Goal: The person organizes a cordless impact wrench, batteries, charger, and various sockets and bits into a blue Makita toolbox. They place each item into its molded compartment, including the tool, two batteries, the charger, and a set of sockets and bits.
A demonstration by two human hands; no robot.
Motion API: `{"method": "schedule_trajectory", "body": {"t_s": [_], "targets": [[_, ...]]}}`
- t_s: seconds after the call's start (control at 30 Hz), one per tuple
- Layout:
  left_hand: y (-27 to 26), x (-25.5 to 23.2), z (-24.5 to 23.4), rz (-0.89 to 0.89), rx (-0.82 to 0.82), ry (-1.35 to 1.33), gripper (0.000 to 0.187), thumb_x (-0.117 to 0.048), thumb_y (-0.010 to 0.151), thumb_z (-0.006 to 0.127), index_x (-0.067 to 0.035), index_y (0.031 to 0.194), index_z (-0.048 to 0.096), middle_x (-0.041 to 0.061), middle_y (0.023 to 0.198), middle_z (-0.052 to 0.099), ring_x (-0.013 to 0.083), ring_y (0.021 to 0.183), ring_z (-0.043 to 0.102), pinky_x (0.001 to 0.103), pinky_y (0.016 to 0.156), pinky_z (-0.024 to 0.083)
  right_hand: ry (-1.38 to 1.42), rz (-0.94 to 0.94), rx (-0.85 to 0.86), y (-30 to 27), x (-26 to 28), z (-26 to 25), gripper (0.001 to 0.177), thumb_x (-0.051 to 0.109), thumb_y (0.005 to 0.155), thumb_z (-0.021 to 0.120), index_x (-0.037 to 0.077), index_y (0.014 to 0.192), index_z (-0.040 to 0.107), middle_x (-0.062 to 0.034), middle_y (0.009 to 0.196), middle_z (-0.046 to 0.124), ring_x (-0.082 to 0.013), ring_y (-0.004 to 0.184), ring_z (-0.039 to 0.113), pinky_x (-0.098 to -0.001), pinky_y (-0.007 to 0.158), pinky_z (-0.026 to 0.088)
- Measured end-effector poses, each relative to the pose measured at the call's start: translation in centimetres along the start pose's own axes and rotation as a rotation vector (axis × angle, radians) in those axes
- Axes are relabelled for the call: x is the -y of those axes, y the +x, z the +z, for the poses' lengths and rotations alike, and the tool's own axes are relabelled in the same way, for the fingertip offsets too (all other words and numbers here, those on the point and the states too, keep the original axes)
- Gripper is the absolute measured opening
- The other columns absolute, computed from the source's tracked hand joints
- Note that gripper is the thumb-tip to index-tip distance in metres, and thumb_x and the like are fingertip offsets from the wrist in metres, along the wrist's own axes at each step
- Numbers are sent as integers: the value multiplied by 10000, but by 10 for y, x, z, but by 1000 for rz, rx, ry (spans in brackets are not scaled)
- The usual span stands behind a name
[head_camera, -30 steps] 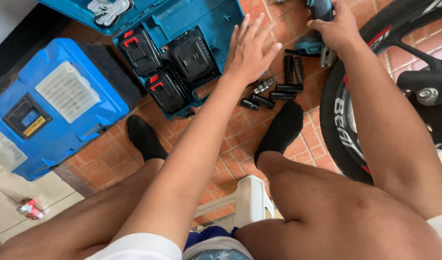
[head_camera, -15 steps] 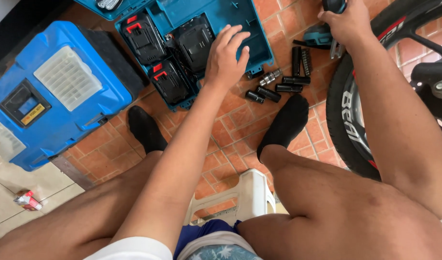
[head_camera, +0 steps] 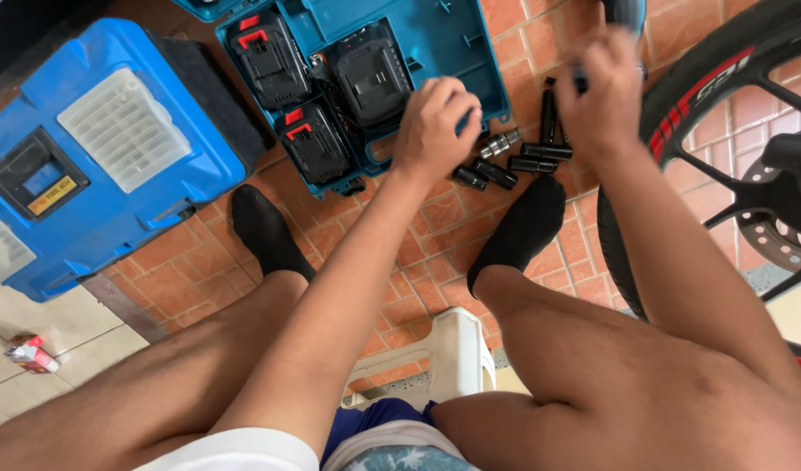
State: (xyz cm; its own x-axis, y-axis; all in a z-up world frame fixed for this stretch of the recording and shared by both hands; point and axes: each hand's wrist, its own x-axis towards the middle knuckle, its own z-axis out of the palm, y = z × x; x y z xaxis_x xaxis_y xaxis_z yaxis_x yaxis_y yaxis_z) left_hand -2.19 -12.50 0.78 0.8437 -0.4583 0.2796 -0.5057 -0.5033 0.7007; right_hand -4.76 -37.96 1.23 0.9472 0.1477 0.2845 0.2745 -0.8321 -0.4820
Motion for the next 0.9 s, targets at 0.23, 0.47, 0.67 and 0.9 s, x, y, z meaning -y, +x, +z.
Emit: {"method": "schedule_trajectory", "body": {"t_s": [0.23,0.47,0.67,0.9], "targets": [[-66,5,44,200,70,2,288,-441,893,695,-191,790,596,10,715,533,235,718,603,395,636,497,63,112,250,-63,10,19,54,26,971,728,47,1021,725,-98,864,643,-344,809,685,-442,689,578],[-135,15,74,105,341,243,444,-149,669,883,-156,1020,611,43,1049,490,296,966,588,394,724,528,-100,139,457,-94,5,20,179,64,820,758,50,991,709,-107,1058,590,-341,931,629,-403,776,564],[-145,21,75,83,328,266,394,-132,775,800,-153,1084,557,21,946,461,256,816,564,369,649,507,-168,97,513,-89,12,9,237,61,827,784,50,1062,751,-90,1122,496,-363,971,617,-405,831,550],[-125,1,44,-207,412,-219,315,-309,1093,467,-175,1375,512,88,1105,575,388,1013,660,463,821,593,-305,78,530,-102,8,24,168,154,832,755,96,990,750,-43,1146,437,-300,1014,566,-353,893,508]]}}
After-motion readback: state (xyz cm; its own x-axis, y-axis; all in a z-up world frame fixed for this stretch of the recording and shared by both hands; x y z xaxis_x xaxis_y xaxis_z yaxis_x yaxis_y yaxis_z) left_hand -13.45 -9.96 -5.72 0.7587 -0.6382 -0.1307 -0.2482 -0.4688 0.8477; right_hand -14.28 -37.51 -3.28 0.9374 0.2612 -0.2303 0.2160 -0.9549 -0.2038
